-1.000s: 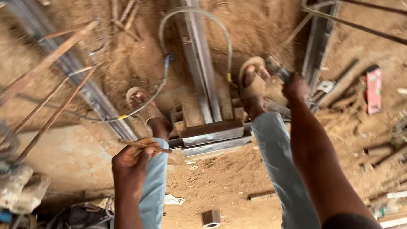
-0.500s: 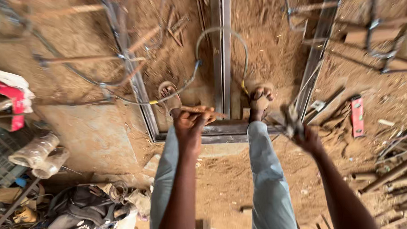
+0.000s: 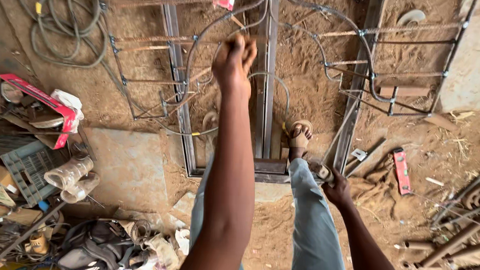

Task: The person welds a metal frame structure using a handheld welding torch. They repeatedly position the torch at various joints on the frame, creating bright sparks and smoke as they fuse the metal components together. The person adjusts their stance and the frame's position to access different welding points.

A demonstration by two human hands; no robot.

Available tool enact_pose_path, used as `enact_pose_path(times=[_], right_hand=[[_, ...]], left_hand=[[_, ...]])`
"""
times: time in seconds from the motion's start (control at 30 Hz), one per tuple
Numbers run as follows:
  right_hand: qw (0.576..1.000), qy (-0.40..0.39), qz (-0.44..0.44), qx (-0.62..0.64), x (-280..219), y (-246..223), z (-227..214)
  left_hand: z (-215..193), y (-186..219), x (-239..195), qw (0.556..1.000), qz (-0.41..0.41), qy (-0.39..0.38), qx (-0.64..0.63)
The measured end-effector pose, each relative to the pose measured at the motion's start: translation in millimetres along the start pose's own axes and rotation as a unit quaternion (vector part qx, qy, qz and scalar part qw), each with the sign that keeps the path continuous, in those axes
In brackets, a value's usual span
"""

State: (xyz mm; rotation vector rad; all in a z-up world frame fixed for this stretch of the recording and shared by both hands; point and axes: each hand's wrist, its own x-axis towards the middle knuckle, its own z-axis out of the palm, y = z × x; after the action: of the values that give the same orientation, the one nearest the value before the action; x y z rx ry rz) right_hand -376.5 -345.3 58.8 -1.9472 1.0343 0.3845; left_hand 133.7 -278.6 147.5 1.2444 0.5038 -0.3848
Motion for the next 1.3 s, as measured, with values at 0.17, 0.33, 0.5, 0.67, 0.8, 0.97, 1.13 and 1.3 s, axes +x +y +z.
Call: enact_pose_path(times=[0.17,0.33,0.5,0.67,0.8,0.97,1.13,1.3], right_hand=[[0.998,-0.011,0.037,-0.039,13,-12,7],[0.997,0.059,-0.047,-0.03,4,-42,20],[0.995,0.084,0.055,-0.015,-3,-97,33],[0.994,0.096,0.046,0.006,-10,-137,29],[0.993,0.102,-0.02,-0.063,-13,-167,-9],[0.974,0.11,-0.118,-0.158,7,-227,-90],[0.941,0.142,-0.191,-0.241,24,-280,-178],[0.96,0.154,-0.187,-0.14,27,-309,-210]], left_hand=[[21,-14,81,0.997,0.011,0.008,-0.071],[18,-13,111,0.991,-0.029,0.106,-0.073],[22,27,123,0.979,-0.11,0.168,0.046],[26,26,147,0.958,-0.19,0.216,0.003],[28,12,152,0.947,-0.224,0.228,0.022],[32,5,145,0.95,-0.22,0.216,0.043],[36,-5,150,0.953,-0.217,0.207,0.046],[45,-7,154,0.953,-0.215,0.212,-0.027]])
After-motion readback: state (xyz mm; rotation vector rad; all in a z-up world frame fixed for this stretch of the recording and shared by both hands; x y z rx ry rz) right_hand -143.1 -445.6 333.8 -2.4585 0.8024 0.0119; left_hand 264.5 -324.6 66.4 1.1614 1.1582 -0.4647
